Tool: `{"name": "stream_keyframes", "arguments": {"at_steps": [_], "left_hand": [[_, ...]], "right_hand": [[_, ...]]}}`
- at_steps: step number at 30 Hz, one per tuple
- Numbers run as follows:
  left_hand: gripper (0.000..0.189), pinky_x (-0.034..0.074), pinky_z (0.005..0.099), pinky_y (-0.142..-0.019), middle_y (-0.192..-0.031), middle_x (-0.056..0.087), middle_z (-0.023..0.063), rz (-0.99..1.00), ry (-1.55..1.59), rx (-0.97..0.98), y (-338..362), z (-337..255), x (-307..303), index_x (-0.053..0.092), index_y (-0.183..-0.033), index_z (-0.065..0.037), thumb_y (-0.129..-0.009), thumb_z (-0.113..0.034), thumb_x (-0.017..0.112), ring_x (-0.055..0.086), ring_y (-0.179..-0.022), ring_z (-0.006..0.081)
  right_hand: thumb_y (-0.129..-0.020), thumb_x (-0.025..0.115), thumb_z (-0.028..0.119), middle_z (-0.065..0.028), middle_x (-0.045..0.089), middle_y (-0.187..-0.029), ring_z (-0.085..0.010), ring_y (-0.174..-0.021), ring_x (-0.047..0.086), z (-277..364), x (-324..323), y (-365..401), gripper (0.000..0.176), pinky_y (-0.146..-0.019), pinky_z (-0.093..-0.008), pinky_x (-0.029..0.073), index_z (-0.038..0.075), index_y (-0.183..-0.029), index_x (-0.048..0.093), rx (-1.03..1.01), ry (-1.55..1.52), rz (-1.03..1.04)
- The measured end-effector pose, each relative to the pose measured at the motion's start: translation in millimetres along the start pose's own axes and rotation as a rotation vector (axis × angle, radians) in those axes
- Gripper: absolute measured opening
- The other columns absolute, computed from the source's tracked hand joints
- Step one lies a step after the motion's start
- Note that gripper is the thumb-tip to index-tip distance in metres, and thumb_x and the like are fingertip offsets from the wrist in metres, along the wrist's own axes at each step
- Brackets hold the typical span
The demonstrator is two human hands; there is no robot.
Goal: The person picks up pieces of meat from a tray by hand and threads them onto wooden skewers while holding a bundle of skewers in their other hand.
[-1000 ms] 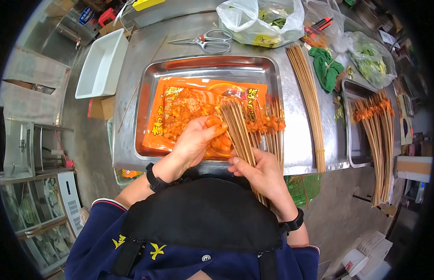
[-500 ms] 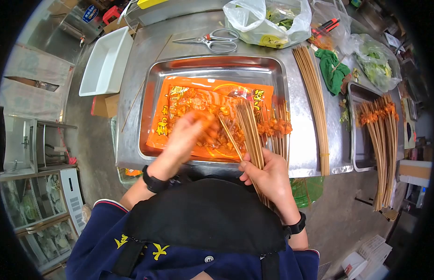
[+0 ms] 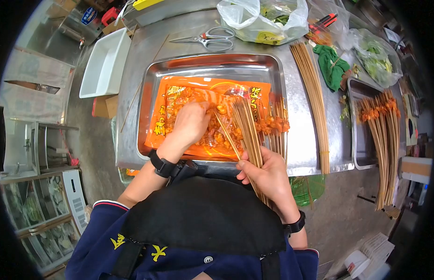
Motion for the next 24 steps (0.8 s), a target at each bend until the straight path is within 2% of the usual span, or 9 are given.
{"name": "stream_keyframes", "arguments": {"at_steps": [4,6,10,12,13,15,19,21,24], "left_hand": [[0.019,0.044,0.0423,-0.072,-0.084,0.059,0.0201,0.084,-0.033,-0.019,6.5,-6.2,-4.3,0.06,-0.09,-0.003,-0.073,-0.01,0.055,0.056,-0.081,0.0351],[0.019,0.045,0.0431,-0.069,-0.081,0.059,0.0203,0.206,-0.017,0.002,10.9,-6.4,-4.6,0.059,-0.089,-0.003,-0.072,-0.011,0.057,0.056,-0.078,0.0357],[0.02,0.044,0.0438,-0.067,-0.076,0.058,0.0201,0.136,0.034,0.039,22.6,-2.8,-3.8,0.058,-0.089,-0.002,-0.071,-0.011,0.057,0.056,-0.075,0.0368],[0.018,0.044,0.0439,-0.067,-0.072,0.058,0.0201,-0.024,0.159,0.045,27.0,3.5,-4.9,0.057,-0.085,-0.001,-0.071,-0.012,0.057,0.056,-0.074,0.0373],[0.018,0.044,0.0439,-0.067,-0.072,0.058,0.0201,-0.02,0.159,0.045,28.9,5.7,-7.3,0.057,-0.085,-0.001,-0.071,-0.012,0.057,0.056,-0.074,0.0373],[0.011,0.044,0.0451,-0.067,-0.071,0.057,0.0219,0.034,0.045,0.076,31.3,6.8,-13.5,0.058,-0.075,0.0,-0.069,-0.008,0.055,0.056,-0.071,0.0372],[0.011,0.044,0.0451,-0.066,-0.071,0.057,0.0223,0.142,0.007,0.012,30.4,5.5,-16.9,0.058,-0.077,0.0,-0.07,-0.008,0.055,0.055,-0.072,0.038],[0.012,0.044,0.0453,-0.066,-0.071,0.057,0.0221,0.039,0.117,-0.027,31.9,13.1,-12.5,0.057,-0.076,0.001,-0.072,-0.009,0.054,0.056,-0.073,0.0381],[0.013,0.045,0.043,-0.065,-0.072,0.057,0.0226,0.072,0.266,-0.15,31.3,26.0,-14.4,0.057,-0.077,0.001,-0.073,-0.012,0.053,0.055,-0.072,0.0382]], "right_hand": [[-0.08,0.056,0.002,-0.0085,0.059,-0.073,-0.0114,-0.057,0.059,-1.4,-0.8,-0.2,0.01,-0.05,-0.0215,0.049,-0.001,-0.088,0.051,-0.004,-0.004,0.027],[-0.08,0.056,0.003,-0.0085,0.059,-0.073,-0.0114,-0.057,0.059,-1.1,-1.1,0.1,0.01,-0.05,-0.0215,0.048,-0.001,-0.088,0.051,-0.003,0.0,0.033],[-0.081,0.056,0.004,-0.0086,0.059,-0.073,-0.0114,-0.058,0.059,-2.0,-2.1,0.3,0.011,-0.05,-0.0214,0.048,-0.001,-0.089,0.051,-0.006,0.013,0.036],[-0.081,0.056,0.004,-0.0086,0.059,-0.073,-0.0114,-0.058,0.059,-2.6,-2.4,0.0,0.011,-0.051,-0.0214,0.048,0.0,-0.09,0.051,-0.002,0.016,0.039],[-0.081,0.055,0.004,-0.0085,0.059,-0.073,-0.0115,-0.058,0.059,-3.1,-2.6,-0.1,0.011,-0.051,-0.0214,0.048,0.0,-0.09,0.051,-0.011,0.019,0.044],[-0.081,0.055,0.004,-0.0085,0.059,-0.073,-0.0115,-0.058,0.059,-3.7,-2.5,0.0,0.011,-0.051,-0.0213,0.048,0.0,-0.09,0.051,-0.019,0.018,0.048],[-0.081,0.055,0.005,-0.0085,0.059,-0.073,-0.0115,-0.058,0.059,-2.3,-0.7,-1.1,0.011,-0.05,-0.0212,0.048,0.0,-0.09,0.051,-0.023,0.031,0.048],[-0.081,0.055,0.005,-0.0085,0.059,-0.073,-0.0114,-0.058,0.059,-3.4,-2.9,0.9,0.011,-0.05,-0.0211,0.048,-0.001,-0.09,0.051,-0.015,0.023,0.037],[-0.081,0.056,0.005,-0.0082,0.059,-0.073,-0.0113,-0.058,0.059,-3.2,-1.1,-1.4,0.011,-0.05,-0.0211,0.048,-0.001,-0.09,0.051,-0.029,0.011,0.06]]}}
Point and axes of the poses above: each hand's wrist, its own y-axis away from the middle knuckle, its own x-axis out of the palm, z = x × y, the point moved 1 cm from there along -y, towards the middle knuckle
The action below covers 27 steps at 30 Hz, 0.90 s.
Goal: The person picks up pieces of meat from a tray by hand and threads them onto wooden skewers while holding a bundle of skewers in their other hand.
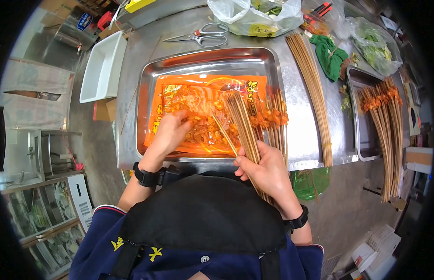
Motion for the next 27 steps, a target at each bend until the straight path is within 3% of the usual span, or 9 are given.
{"name": "stream_keyframes", "arguments": {"at_steps": [1,2,4,8,10,18,20,27], "left_hand": [[0.016,0.045,0.0386,-0.063,-0.074,0.061,0.0166,0.072,0.114,-0.053,-0.3,5.5,-2.0,0.059,-0.082,0.002,-0.078,-0.011,0.05,0.058,-0.068,0.0316],[0.016,0.045,0.0386,-0.063,-0.074,0.061,0.0166,0.072,0.114,-0.056,0.8,4.5,-1.4,0.059,-0.082,0.002,-0.078,-0.011,0.05,0.058,-0.068,0.0316],[0.019,0.045,0.0294,-0.058,-0.078,0.063,0.008,0.104,0.89,-0.096,2.4,-1.5,0.3,0.06,-0.088,0.003,-0.083,-0.011,0.049,0.058,-0.065,0.0183],[0.023,0.046,0.0224,-0.067,-0.089,0.062,0.0045,0.266,1.078,-0.236,4.6,-10.3,-3.7,0.058,-0.1,0.002,-0.087,-0.015,0.05,0.059,-0.076,0.0104],[0.019,0.042,0.0197,-0.054,-0.083,0.062,0.0049,0.17,1.356,-0.251,5.5,-18.1,4.8,0.059,-0.095,-0.001,-0.085,-0.015,0.053,0.055,-0.066,0.0088],[0.017,0.044,0.0226,-0.055,-0.082,0.06,0.0042,0.093,1.405,-0.247,7.2,-31.5,9.0,0.057,-0.096,-0.003,-0.086,-0.015,0.052,0.055,-0.067,0.0105],[0.016,0.044,0.0229,-0.057,-0.083,0.06,0.0041,0.09,1.432,-0.241,6.9,-31.7,8.3,0.057,-0.096,-0.003,-0.087,-0.015,0.051,0.055,-0.067,0.0107],[0.016,0.047,0.0234,-0.062,-0.084,0.06,0.0042,0.081,1.534,-0.236,4.5,-39.1,8.6,0.056,-0.095,-0.002,-0.085,-0.014,0.053,0.056,-0.069,0.0107]], "right_hand": [[-0.081,0.056,0.004,-0.0077,0.059,-0.073,-0.0111,-0.058,0.059,-0.2,0.7,-0.2,0.011,-0.05,-0.021,0.048,-0.001,-0.09,0.051,0.009,0.007,-0.01],[-0.081,0.056,0.004,-0.0072,0.058,-0.072,-0.0109,-0.058,0.059,-0.4,0.9,0.4,0.011,-0.05,-0.0209,0.048,-0.001,-0.089,0.051,0.02,0.014,-0.024],[-0.08,0.056,0.004,-0.0063,0.058,-0.072,-0.0105,-0.058,0.059,0.5,1.3,1.5,0.011,-0.05,-0.0208,0.048,-0.001,-0.089,0.052,0.014,0.023,-0.014],[-0.08,0.057,0.004,-0.0039,0.057,-0.071,-0.0094,-0.058,0.058,2.0,4.1,2.3,0.009,-0.05,-0.0203,0.048,0.0,-0.086,0.053,0.005,0.026,0.009],[-0.079,0.058,0.004,-0.0036,0.057,-0.07,-0.0092,-0.058,0.058,1.7,5.0,3.6,0.009,-0.05,-0.0203,0.048,0.0,-0.085,0.053,0.002,0.028,0.013],[-0.08,0.056,0.003,-0.0085,0.059,-0.074,-0.0107,-0.058,0.059,1.0,3.9,3.7,0.009,-0.05,-0.0216,0.049,-0.001,-0.088,0.052,-0.004,0.049,0.036],[-0.079,0.058,0.004,-0.0032,0.057,-0.07,-0.0089,-0.058,0.058,2.5,4.3,4.3,0.008,-0.05,-0.0201,0.048,0.0,-0.084,0.053,-0.009,0.03,0.0],[-0.079,0.058,0.004,-0.0029,0.056,-0.069,-0.0088,-0.058,0.058,3.2,3.7,3.4,0.008,-0.049,-0.0201,0.048,0.0,-0.084,0.053,-0.011,0.049,0.026]]}}
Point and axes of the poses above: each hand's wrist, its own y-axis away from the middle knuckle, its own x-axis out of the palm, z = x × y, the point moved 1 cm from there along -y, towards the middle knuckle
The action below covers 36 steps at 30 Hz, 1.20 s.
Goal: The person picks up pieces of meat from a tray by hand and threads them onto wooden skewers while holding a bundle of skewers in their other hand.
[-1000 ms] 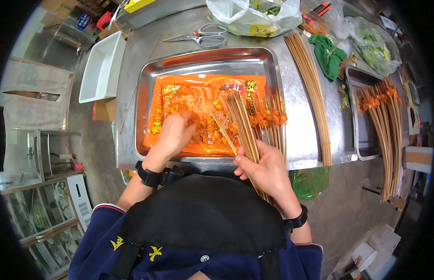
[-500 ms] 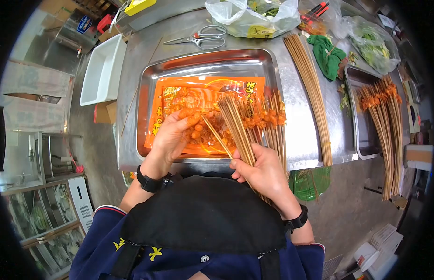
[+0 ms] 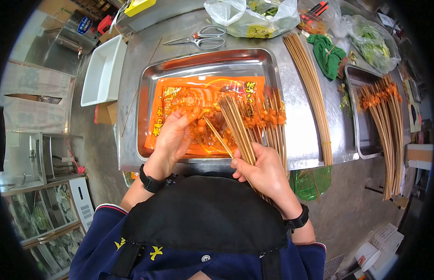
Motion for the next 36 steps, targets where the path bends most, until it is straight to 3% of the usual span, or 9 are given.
{"name": "stream_keyframes", "arguments": {"at_steps": [11,13,23,30,32,36], "left_hand": [[0.019,0.049,0.0242,-0.062,-0.084,0.06,0.0043,0.0,0.03,-0.069,3.5,7.2,1.0,0.056,-0.098,-0.001,-0.084,-0.013,0.056,0.057,-0.068,0.0112],[0.019,0.048,0.0245,-0.063,-0.085,0.06,0.0046,0.097,0.011,-0.087,4.0,9.9,-0.9,0.056,-0.098,0.0,-0.084,-0.014,0.056,0.058,-0.07,0.011],[0.022,0.048,0.0248,-0.065,-0.088,0.061,0.0054,0.172,-0.116,-0.145,13.0,25.8,4.1,0.057,-0.098,0.001,-0.083,-0.015,0.057,0.057,-0.074,0.0108],[0.017,0.044,0.021,-0.06,-0.078,0.06,0.0039,0.157,-0.168,-0.191,11.0,27.6,7.9,0.059,-0.093,0.0,-0.084,-0.014,0.055,0.054,-0.066,0.0082],[0.016,0.043,0.0202,-0.058,-0.077,0.059,0.0039,0.114,-0.228,-0.212,6.9,32.2,4.5,0.059,-0.091,-0.001,-0.084,-0.014,0.055,0.054,-0.065,0.0082],[0.016,0.043,0.0195,-0.056,-0.077,0.06,0.0045,0.149,-0.291,-0.25,1.9,34.7,7.1,0.058,-0.09,-0.001,-0.084,-0.016,0.054,0.054,-0.064,0.0079]], "right_hand": [[-0.08,0.055,0.003,-0.0073,0.059,-0.074,-0.0096,-0.058,0.058,-3.2,-0.9,-0.8,0.009,-0.049,-0.0206,0.047,-0.001,-0.088,0.053,0.012,-0.017,-0.013],[-0.081,0.055,0.003,-0.0077,0.059,-0.074,-0.0097,-0.058,0.058,-4.1,-1.0,-1.0,0.009,-0.049,-0.0206,0.047,-0.001,-0.088,0.053,0.011,-0.021,-0.017],[-0.081,0.055,0.004,-0.0082,0.059,-0.073,-0.0105,-0.057,0.058,-2.7,0.8,0.0,0.011,-0.049,-0.0207,0.047,-0.002,-0.09,0.052,0.011,-0.013,-0.058],[-0.081,0.054,0.004,-0.0077,0.059,-0.074,-0.0101,-0.058,0.058,-6.0,0.9,3.8,0.011,-0.049,-0.0204,0.047,-0.002,-0.091,0.053,-0.049,0.039,-0.121],[-0.081,0.054,0.006,-0.0081,0.059,-0.076,-0.0104,-0.062,0.059,-6.9,-5.0,4.5,0.013,-0.053,-0.0211,0.048,-0.002,-0.091,0.053,-0.547,0.519,-0.182],[-0.083,0.052,0.008,-0.0086,0.059,-0.078,-0.0117,-0.068,0.059,12.2,-2.6,15.6,0.016,-0.059,-0.023,0.048,-0.002,-0.095,0.053,-0.423,0.623,-0.181]]}}
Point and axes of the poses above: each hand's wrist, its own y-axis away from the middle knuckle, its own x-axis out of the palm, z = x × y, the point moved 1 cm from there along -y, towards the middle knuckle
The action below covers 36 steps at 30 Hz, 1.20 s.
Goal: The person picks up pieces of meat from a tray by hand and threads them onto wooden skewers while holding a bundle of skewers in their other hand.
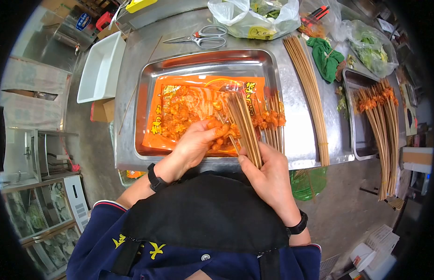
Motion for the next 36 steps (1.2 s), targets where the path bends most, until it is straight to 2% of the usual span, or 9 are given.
{"name": "stream_keyframes", "arguments": {"at_steps": [2,5,8,12,25,28,32,34,36], "left_hand": [[0.014,0.043,0.0194,-0.055,-0.077,0.06,0.0049,0.027,0.169,0.062,-3.5,-1.5,10.2,0.057,-0.089,-0.001,-0.083,-0.014,0.055,0.055,-0.065,0.008],[0.016,0.042,0.0191,-0.058,-0.081,0.059,0.0033,-0.089,0.0,0.03,-7.2,1.0,1.9,0.056,-0.094,-0.003,-0.083,-0.015,0.057,0.054,-0.064,0.0077],[0.017,0.043,0.0194,-0.058,-0.081,0.06,0.0045,-0.149,0.078,0.256,3.2,-11.6,4.4,0.056,-0.094,-0.002,-0.083,-0.015,0.058,0.055,-0.066,0.0082],[0.016,0.043,0.0198,-0.059,-0.079,0.061,0.0047,0.047,0.087,0.154,5.2,-11.1,2.7,0.058,-0.091,-0.002,-0.083,-0.015,0.058,0.055,-0.066,0.008],[0.017,0.038,0.0184,-0.053,-0.075,0.06,0.0018,-0.007,0.063,0.188,6.4,-8.5,-0.6,0.057,-0.089,-0.004,-0.083,-0.02,0.057,0.053,-0.061,0.0067],[0.014,0.043,0.0211,-0.06,-0.077,0.061,0.0035,-0.325,-0.243,0.33,7.5,-22.7,-19.1,0.058,-0.089,0.0,-0.082,-0.011,0.054,0.054,-0.067,0.0081],[0.013,0.046,0.0293,-0.062,-0.075,0.062,0.0063,-0.324,-0.415,0.457,7.9,-22.1,-35.4,0.059,-0.087,-0.001,-0.078,-0.011,0.057,0.057,-0.064,0.0152],[0.014,0.046,0.0372,-0.065,-0.073,0.059,0.0121,-0.34,-1.327,0.384,11.0,-16.2,-28.4,0.059,-0.086,-0.003,-0.074,-0.01,0.058,0.057,-0.068,0.0282],[0.019,0.046,0.0375,-0.066,-0.077,0.058,0.0139,-0.319,-1.392,0.512,7.5,-10.8,-20.0,0.059,-0.09,-0.004,-0.071,-0.008,0.059,0.056,-0.072,0.0303]], "right_hand": [[-0.086,0.051,0.012,-0.0097,0.06,-0.082,-0.0138,-0.074,0.06,-0.8,5.4,0.7,0.02,-0.065,-0.0247,0.049,-0.003,-0.1,0.052,0.427,-0.706,0.252],[-0.088,0.049,0.014,-0.0107,0.06,-0.087,-0.015,-0.078,0.061,-11.0,12.7,-5.9,0.023,-0.066,-0.0248,0.05,-0.003,-0.103,0.05,0.428,-0.822,0.196],[-0.088,0.049,0.016,-0.0106,0.06,-0.09,-0.0157,-0.08,0.061,-13.2,13.4,-5.6,0.025,-0.067,-0.0246,0.05,-0.004,-0.103,0.051,0.405,-0.765,0.187],[-0.087,0.052,0.016,-0.0099,0.06,-0.091,-0.0151,-0.08,0.061,-10.9,16.6,-9.5,0.026,-0.066,-0.024,0.05,-0.004,-0.103,0.052,0.426,-0.64,0.217],[-0.084,0.053,0.006,-0.0088,0.059,-0.078,-0.0137,-0.067,0.061,-16.2,16.7,-7.1,0.014,-0.056,-0.0221,0.05,-0.003,-0.094,0.052,0.377,-0.627,0.083],[-0.083,0.054,0.005,-0.0079,0.058,-0.074,-0.0131,-0.062,0.06,-18.6,14.3,-7.8,0.01,-0.053,-0.0218,0.05,-0.002,-0.09,0.051,0.409,-0.683,0.07],[-0.083,0.054,0.005,-0.0085,0.059,-0.074,-0.0132,-0.061,0.06,-20.8,13.0,-6.7,0.011,-0.052,-0.0217,0.05,-0.001,-0.092,0.052,0.437,-0.774,0.05],[-0.083,0.054,0.005,-0.0087,0.059,-0.074,-0.0132,-0.062,0.06,-20.8,13.1,-8.0,0.012,-0.052,-0.0217,0.05,-0.001,-0.092,0.052,0.438,-0.794,0.051],[-0.083,0.054,0.005,-0.0088,0.059,-0.075,-0.0132,-0.062,0.06,-20.0,11.7,-7.3,0.012,-0.053,-0.0217,0.05,-0.002,-0.093,0.052,0.454,-0.794,0.056]]}}
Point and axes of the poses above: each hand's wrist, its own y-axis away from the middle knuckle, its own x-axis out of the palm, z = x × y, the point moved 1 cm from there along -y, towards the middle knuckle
